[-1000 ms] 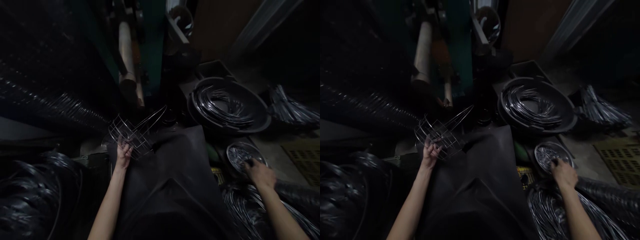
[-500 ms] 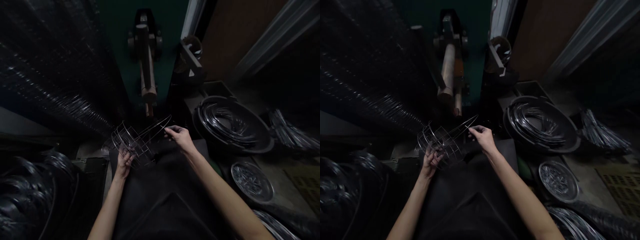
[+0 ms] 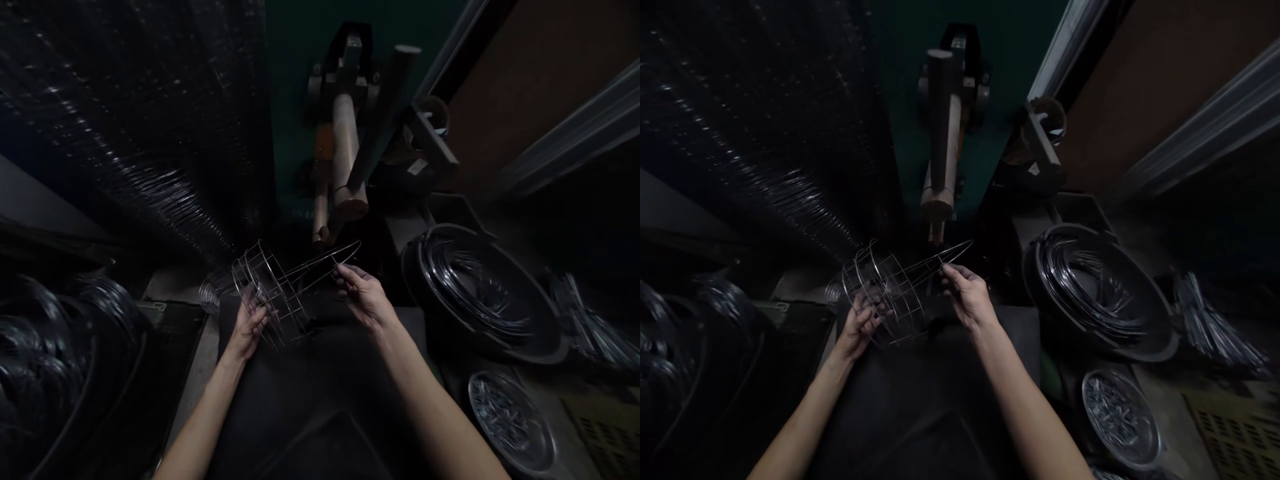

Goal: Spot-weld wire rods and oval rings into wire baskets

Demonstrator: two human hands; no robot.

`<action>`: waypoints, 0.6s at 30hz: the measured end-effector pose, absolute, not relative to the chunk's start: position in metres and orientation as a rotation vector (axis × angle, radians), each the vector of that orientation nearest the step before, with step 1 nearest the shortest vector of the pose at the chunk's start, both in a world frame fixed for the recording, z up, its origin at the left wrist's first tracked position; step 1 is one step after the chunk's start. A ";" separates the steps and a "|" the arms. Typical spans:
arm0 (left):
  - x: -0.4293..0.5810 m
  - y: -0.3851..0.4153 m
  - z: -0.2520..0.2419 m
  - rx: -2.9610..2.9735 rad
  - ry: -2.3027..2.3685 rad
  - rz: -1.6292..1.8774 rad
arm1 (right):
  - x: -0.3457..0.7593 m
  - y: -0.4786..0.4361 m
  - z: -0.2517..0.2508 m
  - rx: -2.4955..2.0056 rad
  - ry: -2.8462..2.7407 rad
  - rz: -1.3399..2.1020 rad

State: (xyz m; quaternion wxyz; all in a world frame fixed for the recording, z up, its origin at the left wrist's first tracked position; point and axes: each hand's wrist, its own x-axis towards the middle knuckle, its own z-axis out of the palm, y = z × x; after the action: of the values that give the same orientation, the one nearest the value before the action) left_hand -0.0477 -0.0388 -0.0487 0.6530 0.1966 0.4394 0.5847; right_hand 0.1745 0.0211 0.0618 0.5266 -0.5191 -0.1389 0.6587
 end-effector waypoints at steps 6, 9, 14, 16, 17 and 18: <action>-0.045 -0.035 -0.038 0.384 1.031 1.323 | 0.167 0.027 0.069 -1.268 -0.279 1.523; -0.043 -0.033 -0.033 0.349 1.025 1.311 | 0.165 0.029 0.069 -1.279 -0.273 1.488; -0.044 -0.031 -0.026 0.315 1.051 1.306 | 0.164 0.033 0.068 -1.259 -0.255 1.472; -0.044 -0.031 -0.025 0.305 1.054 1.306 | 0.164 0.033 0.069 -1.267 -0.245 1.466; -0.045 -0.032 -0.025 0.300 1.051 1.303 | 0.163 0.033 0.071 -1.273 -0.241 1.465; -0.045 -0.032 -0.025 0.295 1.047 1.299 | 0.163 0.032 0.072 -1.278 -0.237 1.464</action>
State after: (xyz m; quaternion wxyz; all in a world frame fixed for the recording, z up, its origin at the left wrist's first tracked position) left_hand -0.0451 -0.0319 -0.0247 0.6621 0.1305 0.4631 0.5746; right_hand 0.1627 0.0322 0.0722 0.5579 -0.5416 -0.1007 0.6208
